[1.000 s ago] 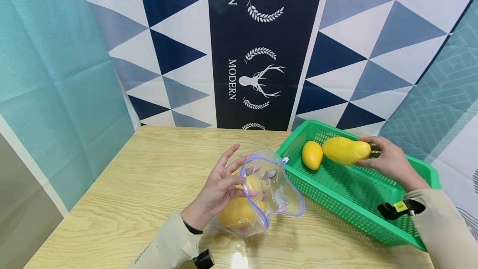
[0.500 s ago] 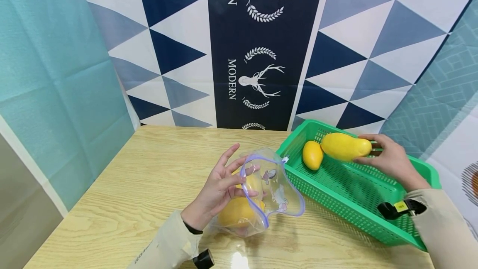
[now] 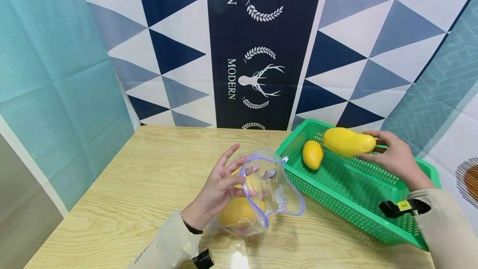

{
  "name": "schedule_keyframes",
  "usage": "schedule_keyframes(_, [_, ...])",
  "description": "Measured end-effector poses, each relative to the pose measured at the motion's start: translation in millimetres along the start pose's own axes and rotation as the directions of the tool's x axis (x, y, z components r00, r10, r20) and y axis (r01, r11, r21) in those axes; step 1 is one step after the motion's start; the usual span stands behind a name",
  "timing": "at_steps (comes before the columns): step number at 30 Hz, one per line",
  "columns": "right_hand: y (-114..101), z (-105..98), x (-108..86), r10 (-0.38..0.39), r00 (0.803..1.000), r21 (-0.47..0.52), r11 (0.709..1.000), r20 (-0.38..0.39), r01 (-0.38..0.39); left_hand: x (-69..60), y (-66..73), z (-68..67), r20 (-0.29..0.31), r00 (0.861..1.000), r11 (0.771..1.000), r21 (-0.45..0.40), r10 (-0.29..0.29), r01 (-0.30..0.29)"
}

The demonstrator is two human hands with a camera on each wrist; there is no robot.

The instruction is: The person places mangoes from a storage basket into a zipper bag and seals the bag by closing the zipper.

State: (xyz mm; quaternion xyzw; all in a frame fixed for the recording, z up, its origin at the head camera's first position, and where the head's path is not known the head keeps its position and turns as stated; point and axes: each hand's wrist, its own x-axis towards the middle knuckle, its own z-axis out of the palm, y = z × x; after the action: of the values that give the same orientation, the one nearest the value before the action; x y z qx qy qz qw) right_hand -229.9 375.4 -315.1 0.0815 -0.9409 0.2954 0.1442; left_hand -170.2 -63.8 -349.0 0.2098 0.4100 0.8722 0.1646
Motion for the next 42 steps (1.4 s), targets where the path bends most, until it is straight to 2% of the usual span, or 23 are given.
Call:
schedule_keyframes(19, [-6,-6,-2.0,0.022,0.999,0.0,1.0,-0.041,-0.022,0.2,-0.3,-1.9,0.018,1.0,1.0,0.003,-0.005,0.005])
schedule_keyframes(42, [-16,-16,-10.9,-0.006,0.991,0.069,0.997,-0.131,0.015,-0.3,0.6,0.7,0.016,1.0,1.0,-0.002,0.001,-0.001])
